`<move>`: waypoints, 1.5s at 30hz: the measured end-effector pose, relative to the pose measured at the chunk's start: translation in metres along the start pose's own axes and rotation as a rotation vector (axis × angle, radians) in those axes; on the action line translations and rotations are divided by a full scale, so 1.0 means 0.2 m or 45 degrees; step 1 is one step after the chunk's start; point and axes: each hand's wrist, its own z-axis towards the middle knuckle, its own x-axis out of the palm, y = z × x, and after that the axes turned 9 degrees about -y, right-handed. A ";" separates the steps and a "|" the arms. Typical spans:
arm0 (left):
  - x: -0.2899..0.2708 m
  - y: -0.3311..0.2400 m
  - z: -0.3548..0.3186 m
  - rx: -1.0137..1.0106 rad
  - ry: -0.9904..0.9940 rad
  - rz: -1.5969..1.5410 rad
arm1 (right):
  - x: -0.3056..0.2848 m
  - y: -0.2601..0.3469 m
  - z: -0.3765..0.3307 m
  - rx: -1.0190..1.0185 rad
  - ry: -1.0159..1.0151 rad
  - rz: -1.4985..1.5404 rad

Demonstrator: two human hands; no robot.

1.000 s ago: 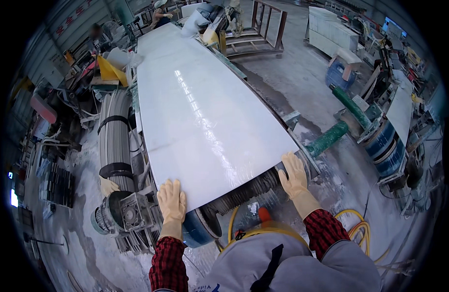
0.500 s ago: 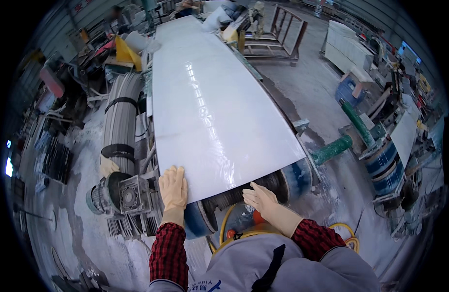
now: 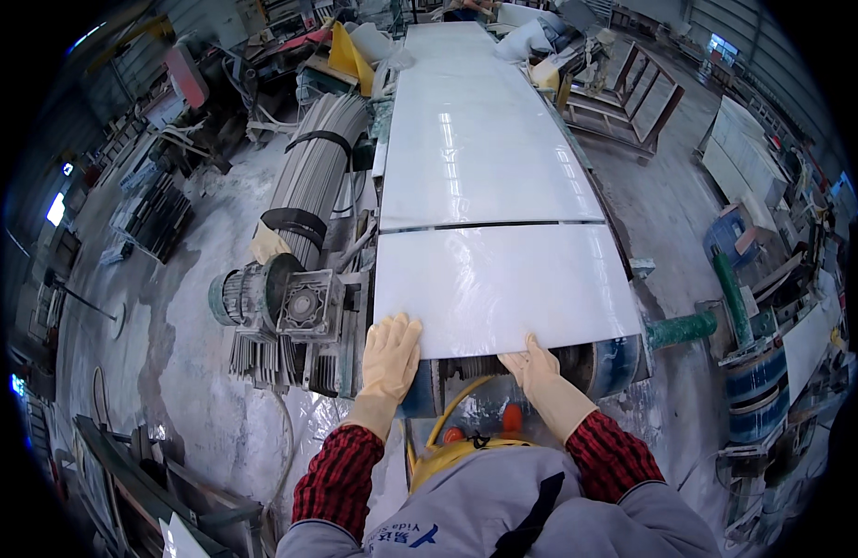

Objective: The person repeatedly picks up large white sheets from a conveyor, carries them to a nearby stack, and places them down. The person then returns to the conveyor to repeat the process with the next sheet.

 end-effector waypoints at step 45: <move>0.70 0.11 0.88 0.111 0.579 -0.164 | -0.59 -0.25 -0.30 -0.032 -0.055 -0.286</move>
